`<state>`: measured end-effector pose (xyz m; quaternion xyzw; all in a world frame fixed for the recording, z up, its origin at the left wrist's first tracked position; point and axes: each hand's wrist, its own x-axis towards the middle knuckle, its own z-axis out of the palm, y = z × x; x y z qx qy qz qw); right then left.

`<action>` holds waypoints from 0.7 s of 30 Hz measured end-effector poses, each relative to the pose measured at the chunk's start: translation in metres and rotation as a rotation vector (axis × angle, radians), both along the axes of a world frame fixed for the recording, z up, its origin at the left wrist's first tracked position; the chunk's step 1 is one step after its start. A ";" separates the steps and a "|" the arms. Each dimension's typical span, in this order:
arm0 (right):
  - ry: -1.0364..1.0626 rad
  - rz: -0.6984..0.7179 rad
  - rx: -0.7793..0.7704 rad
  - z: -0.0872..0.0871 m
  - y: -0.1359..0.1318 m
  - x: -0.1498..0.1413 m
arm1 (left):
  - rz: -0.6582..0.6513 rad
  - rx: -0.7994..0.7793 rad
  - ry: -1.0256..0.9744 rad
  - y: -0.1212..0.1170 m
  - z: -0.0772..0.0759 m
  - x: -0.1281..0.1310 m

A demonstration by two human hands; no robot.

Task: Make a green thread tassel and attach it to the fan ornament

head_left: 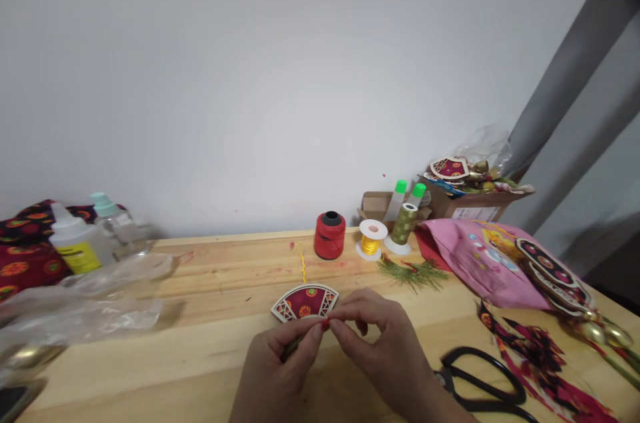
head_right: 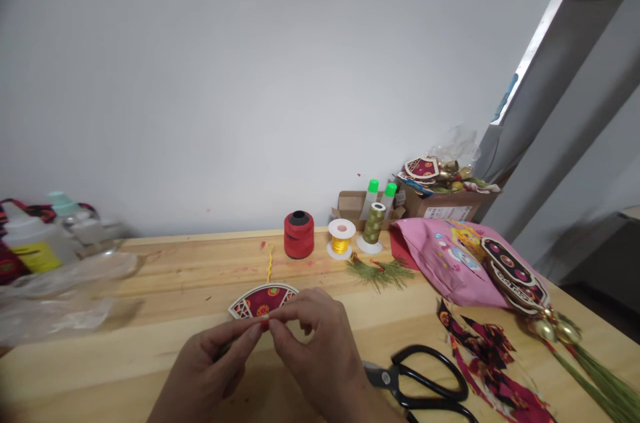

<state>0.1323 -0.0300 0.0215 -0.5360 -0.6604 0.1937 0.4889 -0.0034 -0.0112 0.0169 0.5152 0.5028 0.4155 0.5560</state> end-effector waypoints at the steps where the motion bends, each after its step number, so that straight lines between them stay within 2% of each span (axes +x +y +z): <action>1: -0.002 -0.001 -0.001 0.000 0.000 0.000 | -0.014 -0.008 -0.005 0.000 0.001 0.000; 12: -0.032 0.011 0.013 0.003 0.001 0.002 | -0.045 -0.026 0.002 0.000 0.004 0.000; 18: -0.075 0.075 -0.037 0.008 0.002 0.006 | -0.201 -0.092 -0.117 0.005 -0.002 -0.007; 21: -0.101 0.129 -0.003 0.011 0.002 0.009 | -0.261 -0.083 -0.138 0.006 -0.003 -0.009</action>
